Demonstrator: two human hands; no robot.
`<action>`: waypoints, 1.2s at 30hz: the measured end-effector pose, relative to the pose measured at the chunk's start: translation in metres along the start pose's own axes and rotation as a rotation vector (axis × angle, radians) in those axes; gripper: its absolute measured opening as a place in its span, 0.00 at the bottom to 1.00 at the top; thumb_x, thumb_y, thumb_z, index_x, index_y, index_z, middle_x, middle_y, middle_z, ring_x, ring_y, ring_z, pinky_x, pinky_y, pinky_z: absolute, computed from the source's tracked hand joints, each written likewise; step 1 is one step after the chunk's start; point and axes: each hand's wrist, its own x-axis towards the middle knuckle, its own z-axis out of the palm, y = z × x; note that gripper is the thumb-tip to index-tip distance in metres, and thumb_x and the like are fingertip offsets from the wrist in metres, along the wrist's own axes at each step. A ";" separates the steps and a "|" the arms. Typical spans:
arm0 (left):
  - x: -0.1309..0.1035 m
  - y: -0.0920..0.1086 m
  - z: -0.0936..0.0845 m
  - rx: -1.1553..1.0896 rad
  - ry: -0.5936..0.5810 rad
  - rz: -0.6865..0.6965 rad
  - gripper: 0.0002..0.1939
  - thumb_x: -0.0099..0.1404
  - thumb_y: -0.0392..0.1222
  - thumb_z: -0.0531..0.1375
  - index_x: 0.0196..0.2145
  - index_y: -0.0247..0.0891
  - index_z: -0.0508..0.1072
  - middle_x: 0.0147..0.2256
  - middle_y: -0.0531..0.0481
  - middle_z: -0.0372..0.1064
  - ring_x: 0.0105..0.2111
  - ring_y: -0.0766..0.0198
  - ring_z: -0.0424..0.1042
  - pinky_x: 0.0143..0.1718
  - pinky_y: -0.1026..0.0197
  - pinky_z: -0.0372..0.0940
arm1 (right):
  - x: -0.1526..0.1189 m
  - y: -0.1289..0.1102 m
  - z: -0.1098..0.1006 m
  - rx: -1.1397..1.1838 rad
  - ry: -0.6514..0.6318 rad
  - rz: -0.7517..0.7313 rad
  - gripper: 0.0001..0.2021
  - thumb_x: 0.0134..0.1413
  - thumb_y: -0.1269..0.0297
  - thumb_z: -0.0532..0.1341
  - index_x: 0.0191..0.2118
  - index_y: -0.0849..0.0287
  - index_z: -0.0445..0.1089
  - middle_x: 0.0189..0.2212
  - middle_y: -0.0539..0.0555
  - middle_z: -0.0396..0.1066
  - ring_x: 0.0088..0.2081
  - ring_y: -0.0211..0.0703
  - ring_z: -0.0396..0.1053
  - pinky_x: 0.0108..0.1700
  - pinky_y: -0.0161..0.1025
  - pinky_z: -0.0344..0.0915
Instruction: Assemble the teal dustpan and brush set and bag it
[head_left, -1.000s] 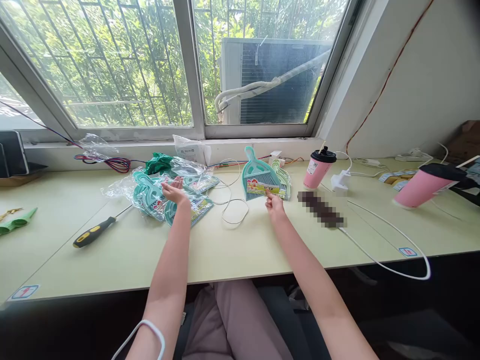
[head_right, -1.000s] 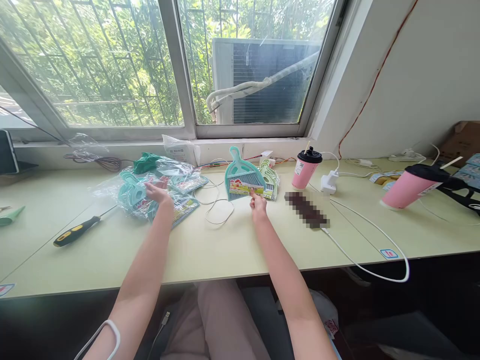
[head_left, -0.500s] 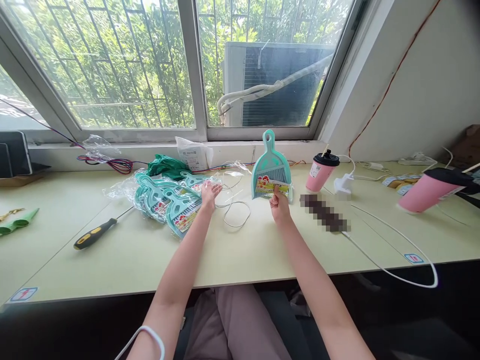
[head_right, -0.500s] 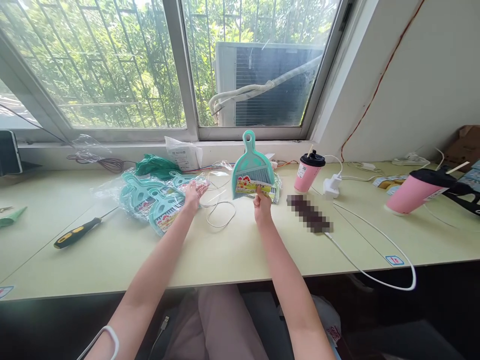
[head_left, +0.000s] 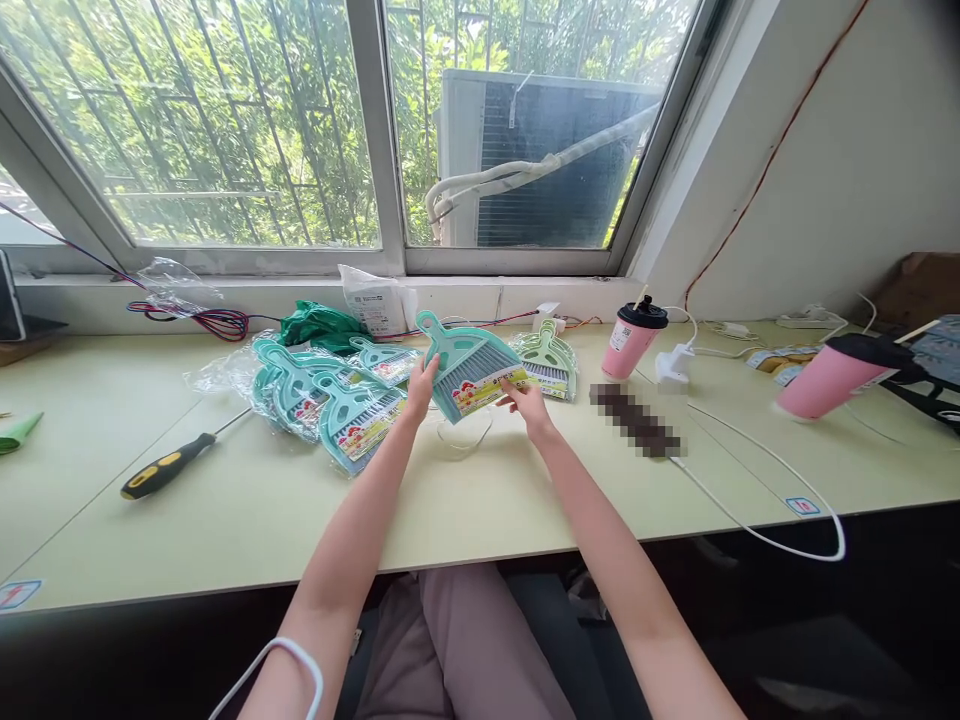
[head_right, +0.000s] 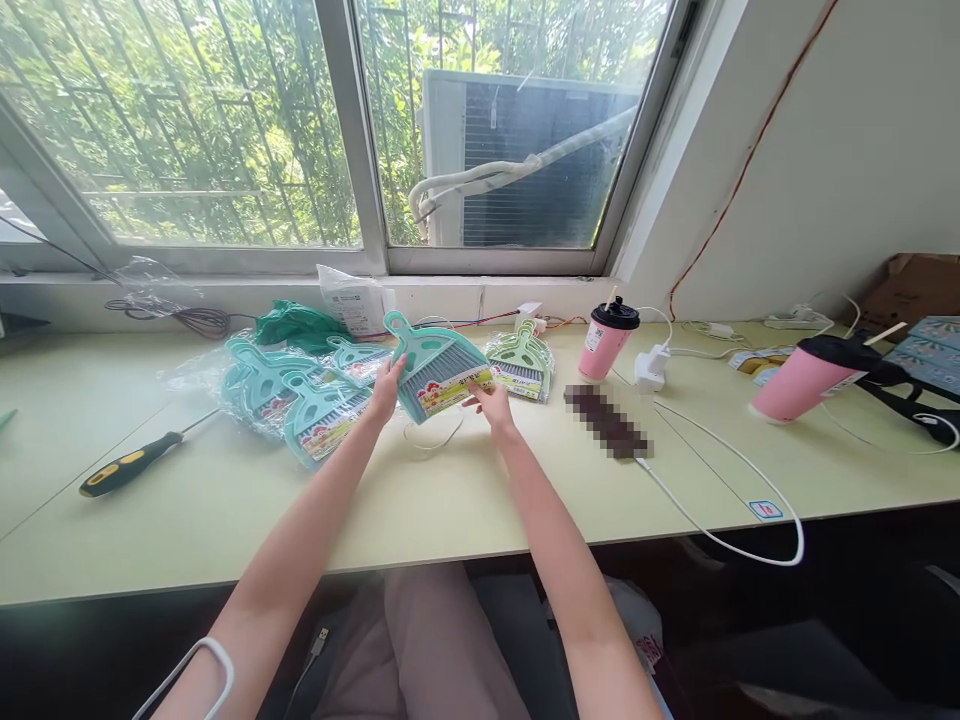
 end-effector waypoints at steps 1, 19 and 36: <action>0.002 -0.001 -0.005 -0.046 0.039 -0.011 0.11 0.60 0.47 0.63 0.36 0.38 0.76 0.33 0.49 0.74 0.37 0.60 0.73 0.44 0.59 0.66 | 0.002 -0.002 -0.004 -0.061 0.035 -0.029 0.14 0.44 0.56 0.70 0.30 0.60 0.69 0.26 0.50 0.72 0.19 0.32 0.64 0.22 0.33 0.54; -0.001 0.010 -0.008 -0.172 0.027 -0.111 0.09 0.59 0.45 0.63 0.32 0.37 0.75 0.31 0.49 0.73 0.32 0.61 0.72 0.40 0.59 0.66 | 0.010 -0.011 -0.066 -1.183 0.377 -0.265 0.12 0.54 0.64 0.66 0.41 0.56 0.63 0.38 0.62 0.72 0.37 0.50 0.72 0.33 0.39 0.59; -0.047 0.024 0.048 0.359 -0.403 0.152 0.23 0.60 0.61 0.59 0.37 0.37 0.77 0.25 0.50 0.68 0.27 0.63 0.64 0.28 0.62 0.58 | -0.029 -0.010 0.014 -1.104 0.286 -0.627 0.18 0.68 0.58 0.46 0.41 0.59 0.72 0.35 0.60 0.73 0.33 0.45 0.68 0.37 0.41 0.55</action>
